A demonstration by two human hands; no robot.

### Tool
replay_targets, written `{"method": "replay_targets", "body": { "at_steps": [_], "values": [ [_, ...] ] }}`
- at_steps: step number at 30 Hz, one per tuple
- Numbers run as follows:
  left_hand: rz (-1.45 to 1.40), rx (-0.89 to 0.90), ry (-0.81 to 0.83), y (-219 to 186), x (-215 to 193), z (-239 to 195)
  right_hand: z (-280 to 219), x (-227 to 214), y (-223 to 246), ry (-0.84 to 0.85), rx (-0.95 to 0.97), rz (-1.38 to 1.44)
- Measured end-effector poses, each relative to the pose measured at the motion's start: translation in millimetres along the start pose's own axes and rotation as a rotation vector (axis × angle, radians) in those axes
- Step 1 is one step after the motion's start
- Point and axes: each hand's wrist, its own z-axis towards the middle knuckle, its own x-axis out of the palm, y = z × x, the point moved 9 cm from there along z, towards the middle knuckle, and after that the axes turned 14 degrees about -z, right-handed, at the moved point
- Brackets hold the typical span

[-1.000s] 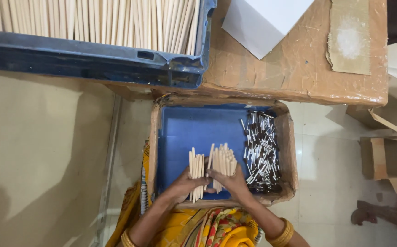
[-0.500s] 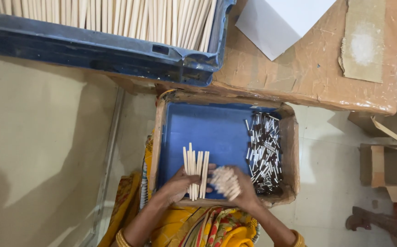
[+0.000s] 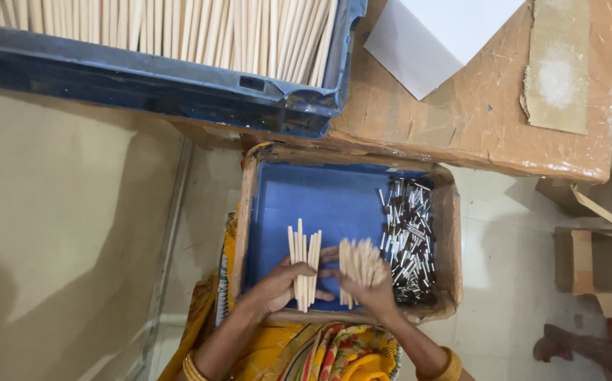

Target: Assembling paintbrushes by attaching metal ferrules with bristles onto wooden handles.

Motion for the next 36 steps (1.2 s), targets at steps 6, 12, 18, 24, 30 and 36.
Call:
{"method": "replay_targets", "body": {
  "at_steps": [6,12,18,24,30,36],
  "values": [
    [0.224,-0.024,-0.181,23,-76,28,14,16,7,0.064,0.05,0.16],
    [0.235,-0.034,-0.062,4,-9,12,8,-5,14,-0.045,-0.12,0.165],
    [0.154,-0.025,0.098,10,-17,17,-23,8,55,-0.083,-0.857,-0.275],
    [0.226,-0.021,0.087,9,-14,11,-53,40,79,0.022,-1.292,-0.93],
    [0.177,0.001,0.178,14,-35,14,-52,45,71,0.09,-1.377,-1.132],
    [0.289,-0.002,0.106,19,-50,24,-56,36,87,0.012,-1.419,-1.193]
  ]
}}
